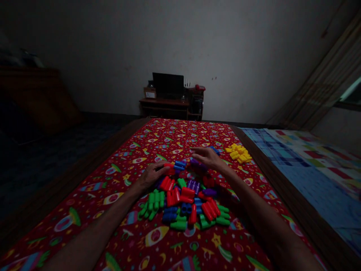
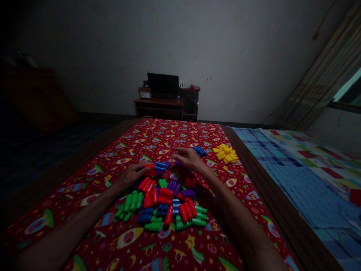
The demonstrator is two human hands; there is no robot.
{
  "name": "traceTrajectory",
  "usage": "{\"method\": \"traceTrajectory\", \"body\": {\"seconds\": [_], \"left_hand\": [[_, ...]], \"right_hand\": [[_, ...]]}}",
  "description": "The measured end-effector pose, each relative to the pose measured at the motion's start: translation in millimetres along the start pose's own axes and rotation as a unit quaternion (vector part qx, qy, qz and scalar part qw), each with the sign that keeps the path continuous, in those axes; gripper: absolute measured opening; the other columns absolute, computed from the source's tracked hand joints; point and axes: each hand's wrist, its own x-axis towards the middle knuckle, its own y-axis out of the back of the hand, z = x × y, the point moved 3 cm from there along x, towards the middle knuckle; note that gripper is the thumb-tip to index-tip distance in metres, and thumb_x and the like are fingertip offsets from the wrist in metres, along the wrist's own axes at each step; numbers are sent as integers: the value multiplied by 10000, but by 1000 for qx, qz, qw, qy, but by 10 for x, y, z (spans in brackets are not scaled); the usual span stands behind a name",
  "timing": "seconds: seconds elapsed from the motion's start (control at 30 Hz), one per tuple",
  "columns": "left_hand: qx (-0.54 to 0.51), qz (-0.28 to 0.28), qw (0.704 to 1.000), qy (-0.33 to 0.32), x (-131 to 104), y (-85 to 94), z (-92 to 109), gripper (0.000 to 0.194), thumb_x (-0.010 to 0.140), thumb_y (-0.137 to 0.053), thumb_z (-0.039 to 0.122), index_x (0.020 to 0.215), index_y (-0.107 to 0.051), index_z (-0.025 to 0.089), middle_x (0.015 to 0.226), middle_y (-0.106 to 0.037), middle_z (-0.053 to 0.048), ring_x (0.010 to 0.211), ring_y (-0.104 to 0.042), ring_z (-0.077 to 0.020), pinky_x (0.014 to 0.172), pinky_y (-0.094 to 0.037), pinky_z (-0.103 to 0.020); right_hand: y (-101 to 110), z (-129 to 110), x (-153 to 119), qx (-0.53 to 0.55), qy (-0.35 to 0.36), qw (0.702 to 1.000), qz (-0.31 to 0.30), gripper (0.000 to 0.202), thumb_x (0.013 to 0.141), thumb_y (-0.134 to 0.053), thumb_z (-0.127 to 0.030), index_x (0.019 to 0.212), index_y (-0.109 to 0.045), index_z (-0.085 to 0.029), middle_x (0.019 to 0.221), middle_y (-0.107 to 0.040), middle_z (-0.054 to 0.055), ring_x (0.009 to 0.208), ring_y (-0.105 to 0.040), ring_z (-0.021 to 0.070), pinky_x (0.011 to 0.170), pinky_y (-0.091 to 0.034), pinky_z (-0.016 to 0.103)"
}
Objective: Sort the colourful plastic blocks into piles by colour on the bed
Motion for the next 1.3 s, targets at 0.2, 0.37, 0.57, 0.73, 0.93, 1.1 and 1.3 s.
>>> {"method": "traceTrajectory", "body": {"seconds": [0.2,0.37,0.57,0.73,0.93,1.1,1.3], "left_hand": [[-3,28,1000,12,5,13,-31,491,697,-626,622,877,-749,182,955,-739,-69,906,-659,-262,782,-529,-334],[-33,39,998,20,7,26,-73,484,725,-619,607,930,-756,190,977,-746,-78,902,-669,-260,758,-542,-334],[-5,21,1000,22,15,27,-10,489,706,-617,630,862,-757,188,890,-747,-60,885,-670,-255,779,-532,-328],[19,11,1000,14,16,44,29,512,703,-605,650,880,-753,193,959,-743,-63,921,-663,-259,797,-528,-325],[-25,20,999,26,-10,24,0,580,738,-607,604,1123,-678,177,1014,-734,-96,866,-684,-252,756,-545,-335],[17,18,1000,16,-8,18,56,593,774,-526,646,1093,-699,177,1037,-732,-101,901,-673,-253,826,-529,-341],[54,22,998,1,18,36,5,600,820,-451,635,1108,-694,168,1091,-717,-106,990,-657,-258,865,-513,-332]], "right_hand": [[-439,-259,-122,-144,72,985,-60,210,868,-551,-256,860,-714,-123,657,-645,12,560,-523,102,543,-317,204],[139,140,8,-178,-9,981,81,236,863,-539,-263,957,-726,-154,762,-696,31,690,-608,148,628,-379,215],[638,817,-105,-310,-165,913,210,299,864,-466,-210,997,-720,-125,870,-724,105,780,-644,201,685,-418,258],[576,919,-140,-343,-199,906,148,354,913,-424,-273,863,-728,-99,781,-707,131,685,-608,178,615,-372,250],[624,687,-99,-395,-193,889,130,423,944,-359,-272,802,-722,-107,743,-689,124,603,-549,146,546,-275,256],[508,111,-81,-372,-89,923,32,319,892,-436,-208,763,-711,-110,670,-654,75,572,-506,126,540,-250,259],[-77,-449,-318,-245,29,934,-258,133,798,-609,-182,841,-731,-153,741,-682,32,620,-546,115,545,-305,217]]}}
